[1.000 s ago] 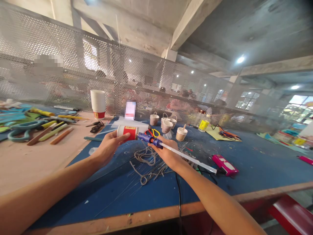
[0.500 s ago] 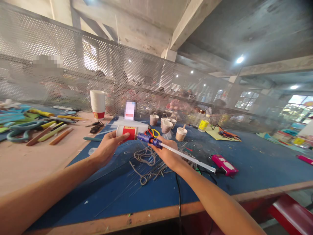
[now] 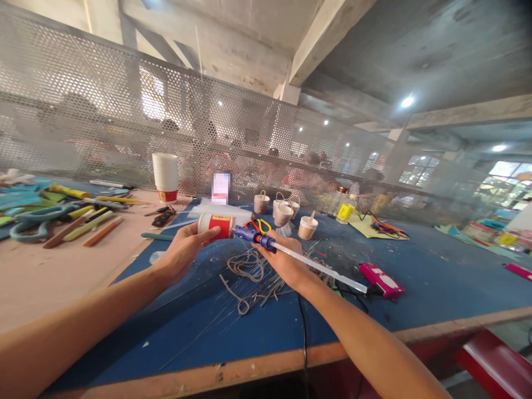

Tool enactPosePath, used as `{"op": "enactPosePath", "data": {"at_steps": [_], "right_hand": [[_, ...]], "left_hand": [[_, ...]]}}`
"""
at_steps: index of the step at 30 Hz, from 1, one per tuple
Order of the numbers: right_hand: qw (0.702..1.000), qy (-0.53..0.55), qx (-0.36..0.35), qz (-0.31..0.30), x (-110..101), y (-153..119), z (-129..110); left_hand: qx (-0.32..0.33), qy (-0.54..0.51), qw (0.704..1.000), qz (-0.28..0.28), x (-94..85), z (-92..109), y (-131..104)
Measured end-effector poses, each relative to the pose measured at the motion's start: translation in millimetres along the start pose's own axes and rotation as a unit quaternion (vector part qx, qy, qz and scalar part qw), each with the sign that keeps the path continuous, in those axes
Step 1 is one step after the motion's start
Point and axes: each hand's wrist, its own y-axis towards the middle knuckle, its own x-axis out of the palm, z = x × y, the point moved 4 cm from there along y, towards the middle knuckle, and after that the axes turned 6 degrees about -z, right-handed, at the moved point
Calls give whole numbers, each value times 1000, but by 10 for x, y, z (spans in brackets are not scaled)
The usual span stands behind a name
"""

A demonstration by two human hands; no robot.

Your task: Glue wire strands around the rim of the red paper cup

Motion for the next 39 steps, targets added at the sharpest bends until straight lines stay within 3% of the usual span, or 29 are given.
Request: {"op": "enactPosePath", "data": {"at_steps": [39], "right_hand": [[999,-6,15,30,-45,19,32]], "left_hand": [[-1,-3,1000,-24,35,16,-43]]}}
